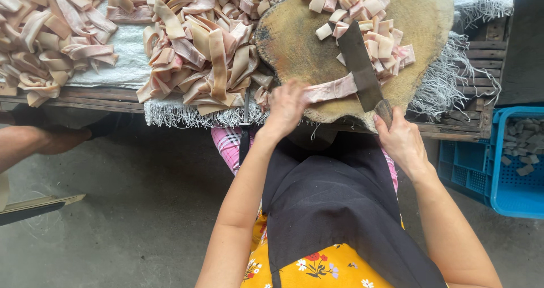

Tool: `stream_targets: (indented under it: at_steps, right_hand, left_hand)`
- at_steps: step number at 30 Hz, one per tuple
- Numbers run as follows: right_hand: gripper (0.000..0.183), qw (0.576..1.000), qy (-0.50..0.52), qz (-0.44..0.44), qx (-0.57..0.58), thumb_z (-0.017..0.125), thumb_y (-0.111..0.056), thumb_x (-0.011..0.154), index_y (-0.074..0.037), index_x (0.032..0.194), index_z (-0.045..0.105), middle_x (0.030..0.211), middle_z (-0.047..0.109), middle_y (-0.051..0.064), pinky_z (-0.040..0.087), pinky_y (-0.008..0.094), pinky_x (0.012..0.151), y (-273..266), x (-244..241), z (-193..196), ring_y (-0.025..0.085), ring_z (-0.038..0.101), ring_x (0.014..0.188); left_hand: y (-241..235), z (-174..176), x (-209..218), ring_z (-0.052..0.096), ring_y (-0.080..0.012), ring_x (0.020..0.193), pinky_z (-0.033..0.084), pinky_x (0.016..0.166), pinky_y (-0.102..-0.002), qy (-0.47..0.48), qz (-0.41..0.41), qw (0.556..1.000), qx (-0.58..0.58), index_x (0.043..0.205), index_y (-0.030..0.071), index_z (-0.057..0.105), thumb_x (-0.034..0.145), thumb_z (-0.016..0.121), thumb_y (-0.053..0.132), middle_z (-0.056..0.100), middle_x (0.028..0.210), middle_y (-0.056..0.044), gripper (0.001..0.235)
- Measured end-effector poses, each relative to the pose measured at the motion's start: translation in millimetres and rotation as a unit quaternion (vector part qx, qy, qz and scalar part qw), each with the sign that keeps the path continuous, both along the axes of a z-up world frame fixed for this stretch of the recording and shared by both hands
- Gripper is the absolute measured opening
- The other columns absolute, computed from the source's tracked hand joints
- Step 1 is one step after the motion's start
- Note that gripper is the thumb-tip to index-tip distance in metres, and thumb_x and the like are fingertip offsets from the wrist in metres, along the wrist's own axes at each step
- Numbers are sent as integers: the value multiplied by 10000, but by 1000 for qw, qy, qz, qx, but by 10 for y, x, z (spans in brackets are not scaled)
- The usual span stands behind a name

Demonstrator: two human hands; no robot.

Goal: The person sits on the floor and uses a large cleaver to cut strips of pale meat into small cubes on a wooden cutting board. The person repeatedly picks up strips from a pile, slices them into pieces, and occasionally moves the cut cubes aside.

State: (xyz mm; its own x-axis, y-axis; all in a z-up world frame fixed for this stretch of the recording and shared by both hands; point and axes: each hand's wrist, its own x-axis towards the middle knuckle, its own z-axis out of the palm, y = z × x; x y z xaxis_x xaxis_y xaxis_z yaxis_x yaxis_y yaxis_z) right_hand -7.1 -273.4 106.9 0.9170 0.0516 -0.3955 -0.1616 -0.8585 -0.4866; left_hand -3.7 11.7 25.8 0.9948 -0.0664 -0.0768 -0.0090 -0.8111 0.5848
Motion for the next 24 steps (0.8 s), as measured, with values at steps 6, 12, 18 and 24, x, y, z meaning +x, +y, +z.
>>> stream_targets:
  at_steps: [6, 12, 18, 24]
  right_hand:
    - [469, 1000, -7, 12, -5, 568, -419, 1047, 17, 1215, 530, 957, 670, 408, 504, 611, 871, -21, 5, -63, 606, 636, 985]
    - [480, 1000, -24, 8, 11, 573, -416, 1040, 18, 1243, 536, 925, 673, 396, 509, 606, 825, -22, -18, -61, 596, 638, 951]
    - [392, 992, -93, 39, 72, 607, -346, 1053, 25, 1182, 606, 799, 701, 291, 564, 504, 675, 114, -42, 229, 453, 727, 777]
    - [346, 972, -184, 35, 145, 579, -333, 1111, -8, 1207, 506, 653, 654, 182, 541, 426, 538, 339, 19, 478, 315, 667, 539]
  left_hand:
    - [268, -167, -27, 555, -344, 1184, 457, 1050, -450, -12, 117, 993, -21, 1289, 106, 657, 979, 672, 345, 578, 1219, -176, 391]
    - [-185, -430, 8, 705, -312, 1009, 570, 890, -428, -57, 84, 992, -81, 1155, 45, 617, 983, 659, 232, 701, 1061, -142, 257]
    - [161, -200, -106, 750, -300, 854, 577, 761, -417, -86, 183, 967, -154, 1141, 36, 650, 985, 652, 180, 750, 949, -185, 212]
    - [224, 84, -224, 718, -283, 763, 546, 733, -400, -17, 211, 963, -168, 998, 13, 694, 937, 672, 209, 739, 848, -165, 206]
